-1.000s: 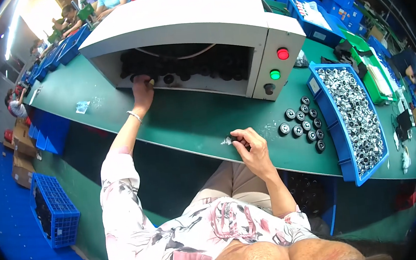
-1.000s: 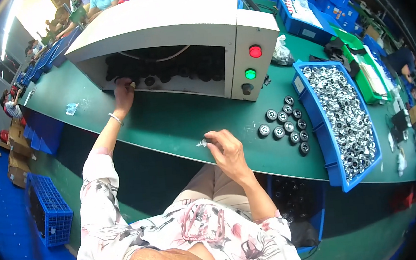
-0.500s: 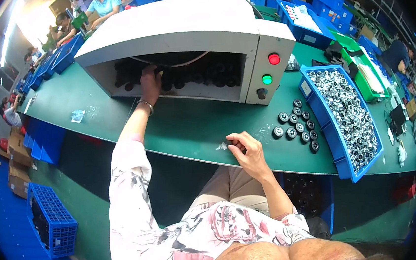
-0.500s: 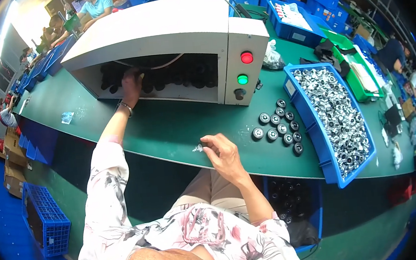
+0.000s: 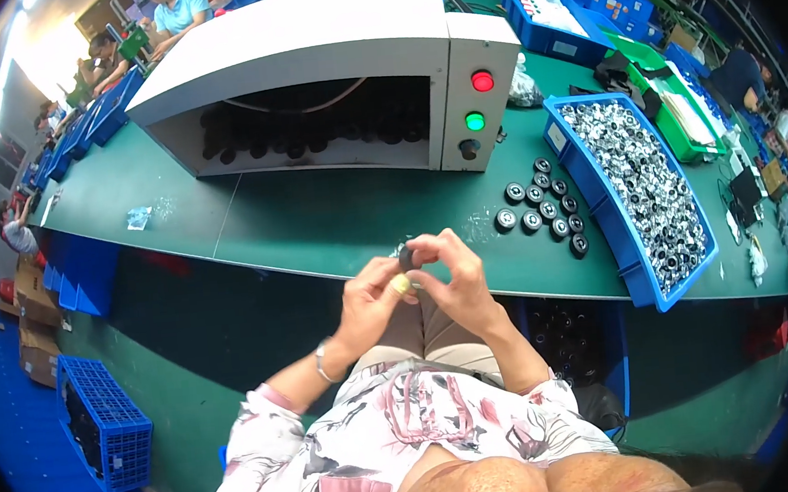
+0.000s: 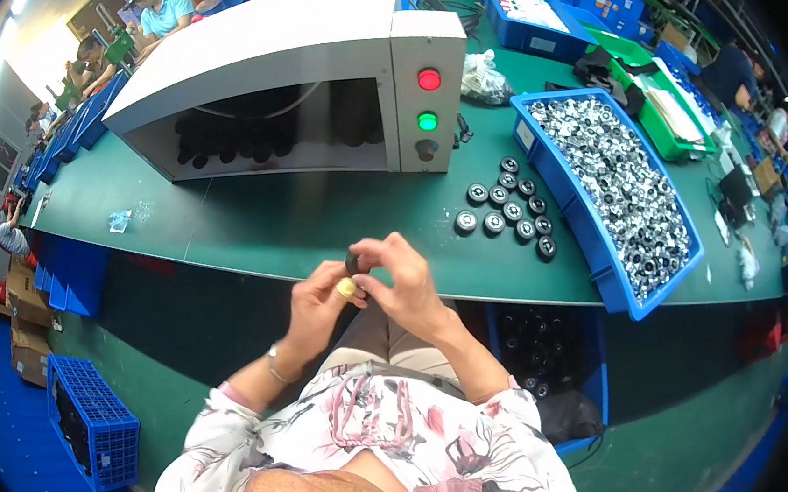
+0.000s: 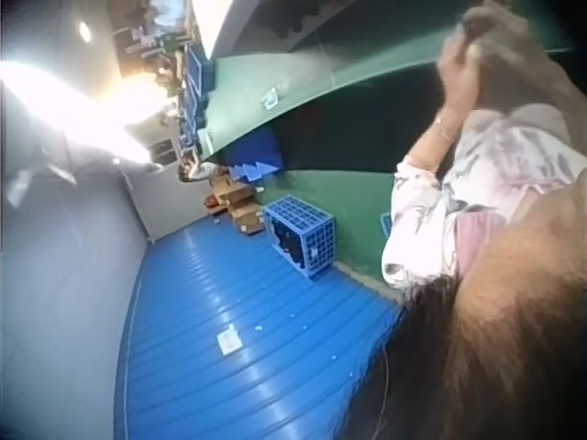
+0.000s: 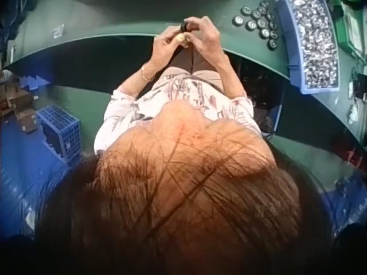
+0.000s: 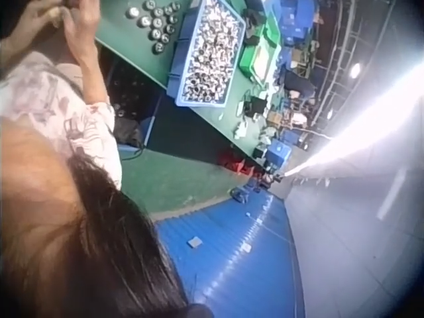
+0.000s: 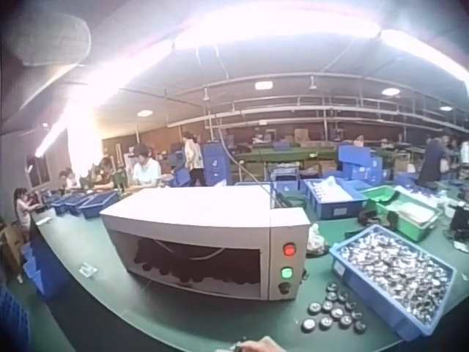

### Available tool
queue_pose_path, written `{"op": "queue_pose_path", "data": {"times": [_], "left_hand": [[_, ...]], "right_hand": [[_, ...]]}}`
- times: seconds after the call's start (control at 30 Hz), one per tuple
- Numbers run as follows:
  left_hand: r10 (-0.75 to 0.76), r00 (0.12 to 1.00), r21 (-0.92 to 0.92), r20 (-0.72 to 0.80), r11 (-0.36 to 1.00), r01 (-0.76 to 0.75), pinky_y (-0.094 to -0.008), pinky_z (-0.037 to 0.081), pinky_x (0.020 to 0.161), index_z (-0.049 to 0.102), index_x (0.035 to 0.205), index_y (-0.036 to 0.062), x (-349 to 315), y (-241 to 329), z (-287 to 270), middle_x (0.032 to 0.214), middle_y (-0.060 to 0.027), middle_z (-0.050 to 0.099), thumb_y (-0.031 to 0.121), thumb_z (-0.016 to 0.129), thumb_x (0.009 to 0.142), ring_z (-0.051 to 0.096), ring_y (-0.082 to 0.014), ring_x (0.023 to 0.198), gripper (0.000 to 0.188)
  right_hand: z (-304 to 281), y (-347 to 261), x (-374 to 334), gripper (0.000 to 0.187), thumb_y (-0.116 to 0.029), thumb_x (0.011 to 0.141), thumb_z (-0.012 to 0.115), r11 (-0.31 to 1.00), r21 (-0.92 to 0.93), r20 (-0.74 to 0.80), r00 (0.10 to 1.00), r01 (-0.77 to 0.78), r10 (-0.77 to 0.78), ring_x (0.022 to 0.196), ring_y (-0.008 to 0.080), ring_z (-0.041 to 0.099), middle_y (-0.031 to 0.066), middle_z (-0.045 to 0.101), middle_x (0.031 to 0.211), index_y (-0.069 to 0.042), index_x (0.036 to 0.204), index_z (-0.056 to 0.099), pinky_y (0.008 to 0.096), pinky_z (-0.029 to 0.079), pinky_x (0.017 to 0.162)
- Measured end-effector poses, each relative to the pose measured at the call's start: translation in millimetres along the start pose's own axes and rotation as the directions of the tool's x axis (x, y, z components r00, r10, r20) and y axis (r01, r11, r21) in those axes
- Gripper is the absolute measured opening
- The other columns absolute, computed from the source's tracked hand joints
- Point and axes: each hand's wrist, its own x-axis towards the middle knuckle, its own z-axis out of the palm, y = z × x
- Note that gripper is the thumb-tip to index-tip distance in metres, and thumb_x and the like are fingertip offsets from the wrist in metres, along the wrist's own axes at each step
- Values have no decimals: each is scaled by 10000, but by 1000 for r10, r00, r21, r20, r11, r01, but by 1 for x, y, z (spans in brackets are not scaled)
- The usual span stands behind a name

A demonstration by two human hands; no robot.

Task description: Assembling toy wheels by inserting metal bearings into plastic wheel bases and placing them into a machine for processing.

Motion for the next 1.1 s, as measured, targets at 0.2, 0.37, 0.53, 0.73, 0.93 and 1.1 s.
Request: {"op": "queue_pose_path", "data": {"times": [0.2,0.37,0.53,0.73,0.93,1.1], "left_hand": [[-380,923,-740,-56,637,217,-256,568,814,668,1212,-1,-34,-11,37,1087,-41,629,42,637,960,653,-123,914,258],[-263,958,-649,-118,750,126,-257,562,808,687,1128,-10,-54,-26,37,1055,-33,622,17,644,948,651,-124,937,187],[-177,976,-428,-130,897,106,-228,521,736,688,1009,-21,-67,-43,28,934,-15,566,13,683,918,616,-90,871,98],[8,999,178,-40,984,-1,-183,446,709,642,918,-7,-73,-45,19,928,0,518,-10,663,900,527,-51,823,28],[-283,943,-294,174,899,324,-232,461,775,619,954,-20,-69,-47,16,1028,-15,527,49,625,937,538,-72,891,71],[-266,963,-207,37,941,267,-209,478,774,638,948,-31,-64,-52,14,949,2,576,21,637,920,578,-59,859,58]], "right_hand": [[-7,-10,-33,361,73,703,741,961,-178,33,978,210,-208,787,285,611,112,667,908,4,1044,644,369,523,663],[-4,-17,-60,308,44,741,755,979,-191,-47,995,74,-85,813,295,653,141,659,929,-14,1030,666,369,547,701],[1,3,-84,222,2,789,753,996,42,95,993,-77,73,785,256,667,134,642,896,-1,999,680,344,549,685],[3,15,-103,133,-33,820,745,986,123,211,973,-117,89,701,197,621,98,612,806,27,876,640,291,478,596],[12,31,-122,130,-20,856,713,784,376,236,869,-493,434,762,60,564,12,582,799,18,819,594,230,449,653],[10,26,-112,104,7,863,694,738,452,227,865,-501,448,813,99,611,21,622,848,42,957,666,234,493,728]]}}
